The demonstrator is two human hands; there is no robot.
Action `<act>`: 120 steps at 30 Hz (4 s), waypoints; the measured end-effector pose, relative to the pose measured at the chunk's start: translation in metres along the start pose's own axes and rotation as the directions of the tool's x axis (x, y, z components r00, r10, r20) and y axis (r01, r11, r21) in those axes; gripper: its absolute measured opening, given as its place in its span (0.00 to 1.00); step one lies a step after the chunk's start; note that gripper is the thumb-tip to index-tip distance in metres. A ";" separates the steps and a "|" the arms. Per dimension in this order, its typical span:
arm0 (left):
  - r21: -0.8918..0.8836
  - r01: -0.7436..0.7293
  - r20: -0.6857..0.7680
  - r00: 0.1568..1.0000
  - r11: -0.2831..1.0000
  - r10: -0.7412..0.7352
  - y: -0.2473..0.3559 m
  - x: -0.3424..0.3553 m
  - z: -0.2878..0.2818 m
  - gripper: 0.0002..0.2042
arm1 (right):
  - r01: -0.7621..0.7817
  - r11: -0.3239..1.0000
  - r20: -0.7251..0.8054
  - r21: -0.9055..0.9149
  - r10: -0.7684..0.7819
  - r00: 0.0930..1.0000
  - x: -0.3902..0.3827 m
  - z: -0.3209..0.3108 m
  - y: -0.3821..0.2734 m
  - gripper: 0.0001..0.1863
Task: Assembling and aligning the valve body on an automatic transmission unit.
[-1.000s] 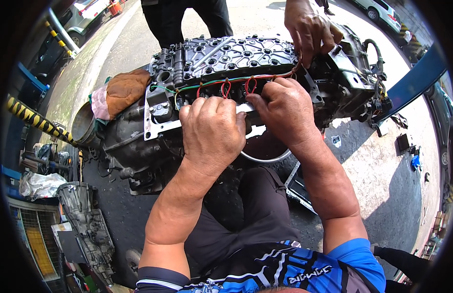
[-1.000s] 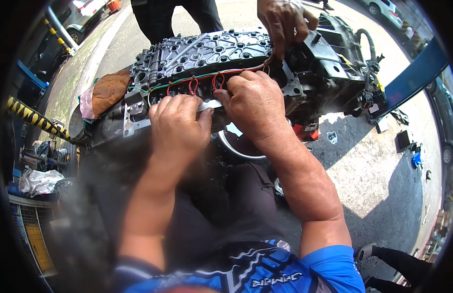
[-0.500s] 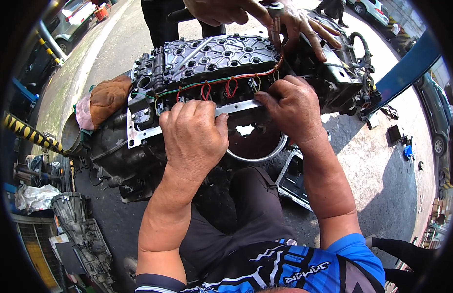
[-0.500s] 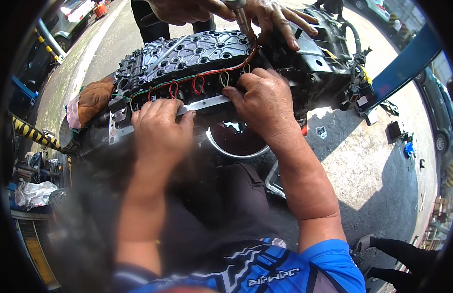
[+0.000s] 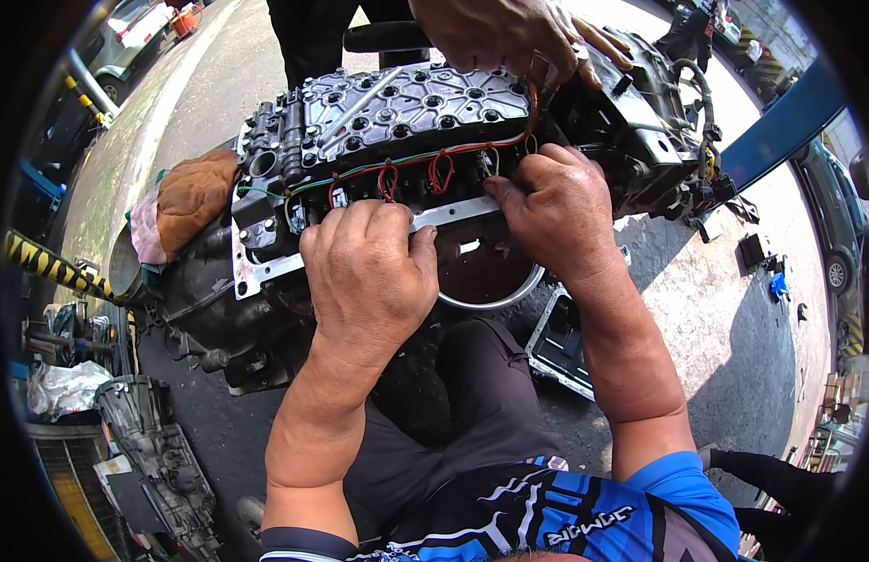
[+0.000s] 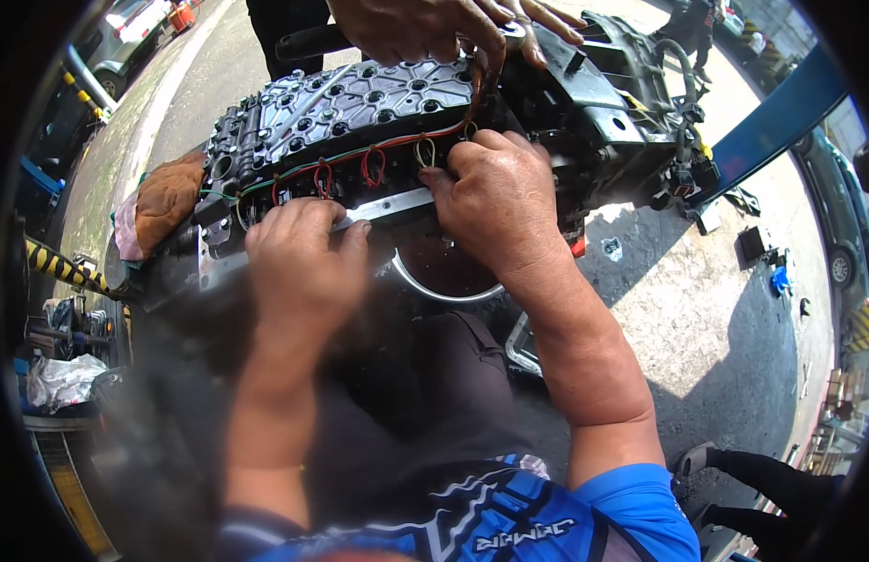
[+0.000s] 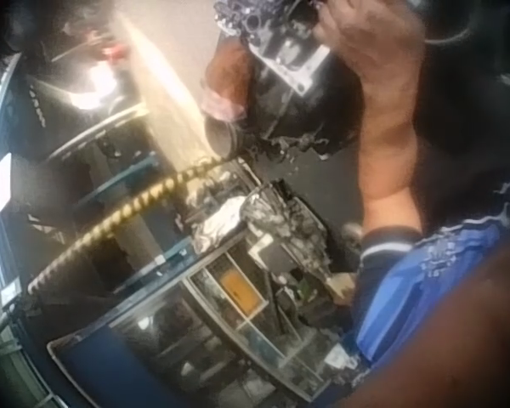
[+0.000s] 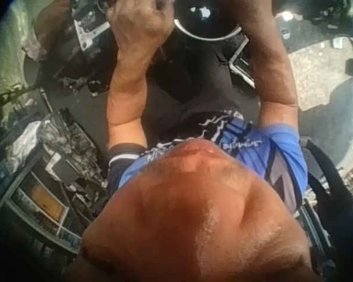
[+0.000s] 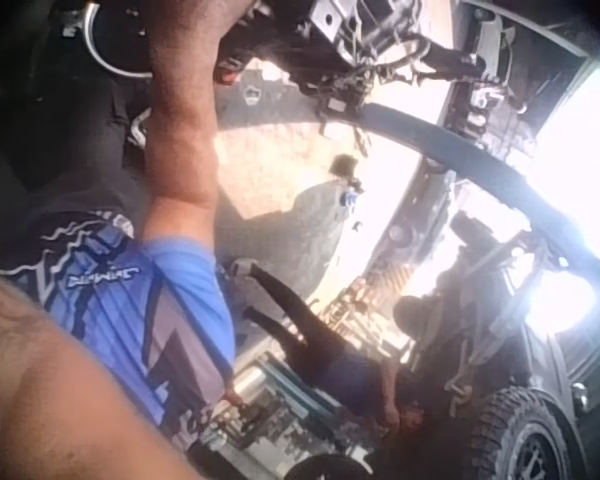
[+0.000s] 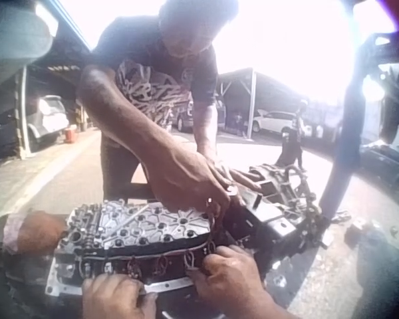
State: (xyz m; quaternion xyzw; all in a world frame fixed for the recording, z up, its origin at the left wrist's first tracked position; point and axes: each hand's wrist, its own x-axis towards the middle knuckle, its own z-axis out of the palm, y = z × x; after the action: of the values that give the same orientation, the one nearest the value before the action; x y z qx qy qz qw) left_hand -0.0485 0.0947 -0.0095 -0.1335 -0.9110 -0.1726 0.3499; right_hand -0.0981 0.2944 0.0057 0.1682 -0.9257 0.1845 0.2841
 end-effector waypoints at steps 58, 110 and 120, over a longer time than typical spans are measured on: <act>-0.037 0.001 -0.001 1.000 0.999 -0.001 -0.003 -0.003 -0.001 0.10 | -0.208 0.975 -0.022 -0.085 0.207 0.978 -0.005 -0.004 0.003 0.13; 0.038 -0.158 -0.358 0.920 0.987 0.161 -0.066 -0.026 -0.055 0.11 | -0.515 0.806 0.879 -0.291 0.438 0.189 -0.396 0.126 0.174 0.25; -0.038 -0.044 -0.449 0.893 0.998 0.022 -0.092 -0.034 -0.060 0.09 | -0.506 0.815 0.864 -0.283 0.445 0.235 -0.407 0.131 0.179 0.26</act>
State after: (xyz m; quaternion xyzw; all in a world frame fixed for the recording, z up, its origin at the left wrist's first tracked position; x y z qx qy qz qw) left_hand -0.0226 -0.0170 -0.0113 -0.1138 -0.7990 -0.2144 0.5502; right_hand 0.0846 0.4775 -0.3784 -0.0408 -0.9259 0.1662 -0.3368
